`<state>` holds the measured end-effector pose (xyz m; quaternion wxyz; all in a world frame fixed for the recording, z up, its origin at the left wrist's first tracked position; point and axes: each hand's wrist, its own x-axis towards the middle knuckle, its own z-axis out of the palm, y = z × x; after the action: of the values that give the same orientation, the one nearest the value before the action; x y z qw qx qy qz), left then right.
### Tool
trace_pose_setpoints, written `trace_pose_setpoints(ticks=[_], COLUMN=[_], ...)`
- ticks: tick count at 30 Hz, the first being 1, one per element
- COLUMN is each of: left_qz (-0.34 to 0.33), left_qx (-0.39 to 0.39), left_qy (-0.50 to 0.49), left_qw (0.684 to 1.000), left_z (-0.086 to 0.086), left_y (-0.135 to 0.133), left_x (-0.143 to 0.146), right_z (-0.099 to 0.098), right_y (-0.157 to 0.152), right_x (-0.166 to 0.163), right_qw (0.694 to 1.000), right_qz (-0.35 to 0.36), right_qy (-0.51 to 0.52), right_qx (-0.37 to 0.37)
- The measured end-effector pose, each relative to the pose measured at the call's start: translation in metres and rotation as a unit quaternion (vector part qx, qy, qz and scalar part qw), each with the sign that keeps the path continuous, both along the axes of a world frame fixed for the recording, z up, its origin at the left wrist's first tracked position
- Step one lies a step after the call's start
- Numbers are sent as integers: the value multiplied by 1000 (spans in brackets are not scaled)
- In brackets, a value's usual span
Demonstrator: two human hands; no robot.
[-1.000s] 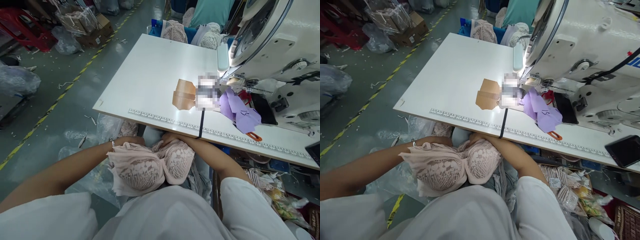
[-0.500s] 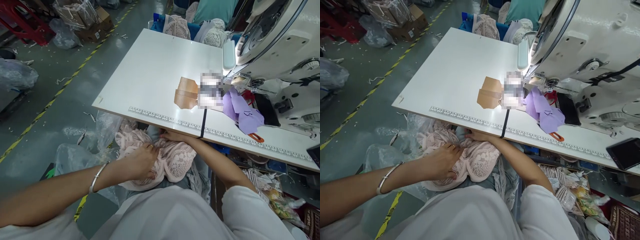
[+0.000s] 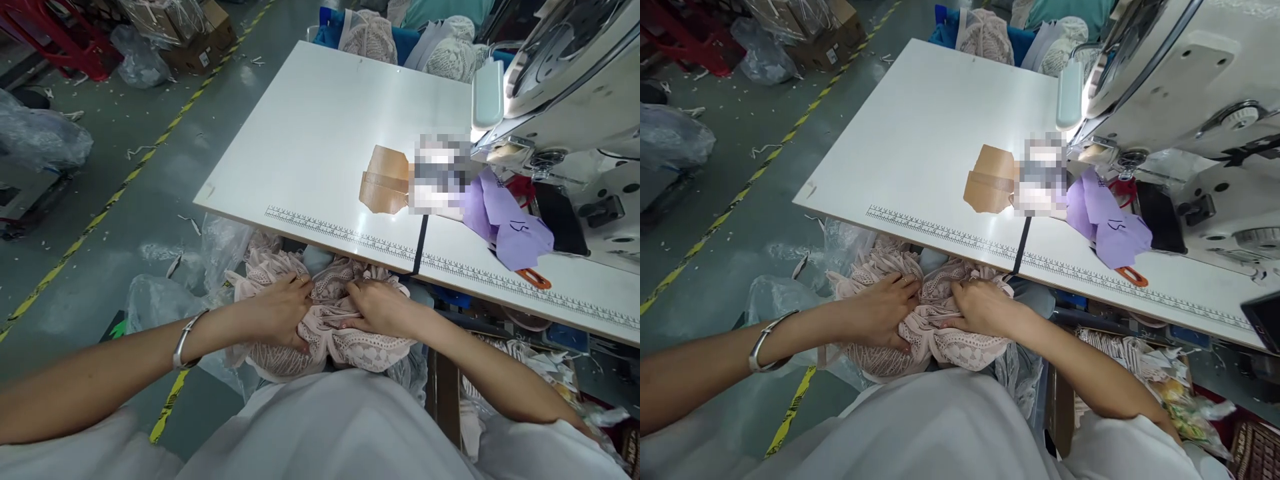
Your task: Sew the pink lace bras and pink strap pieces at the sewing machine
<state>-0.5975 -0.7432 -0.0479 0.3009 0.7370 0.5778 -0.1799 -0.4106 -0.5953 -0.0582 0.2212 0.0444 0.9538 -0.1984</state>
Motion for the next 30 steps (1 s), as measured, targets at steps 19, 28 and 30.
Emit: trace_pose_setpoints(ticks=[19, 28, 30], left_qz=[17, -4, 5], left_qx=[-78, -141, -154], left_qy=[-104, -86, -104], left_qw=[991, 986, 983], left_z=[8, 17, 16], left_y=[-4, -1, 7], left_x=[-22, -32, -43], right_z=[-6, 2, 3], right_y=[11, 8, 7], right_x=[-52, -65, -67], right_qw=[971, 991, 996], right_qz=[47, 46, 41], right_qy=[26, 17, 17], right_qx=[-232, -123, -78])
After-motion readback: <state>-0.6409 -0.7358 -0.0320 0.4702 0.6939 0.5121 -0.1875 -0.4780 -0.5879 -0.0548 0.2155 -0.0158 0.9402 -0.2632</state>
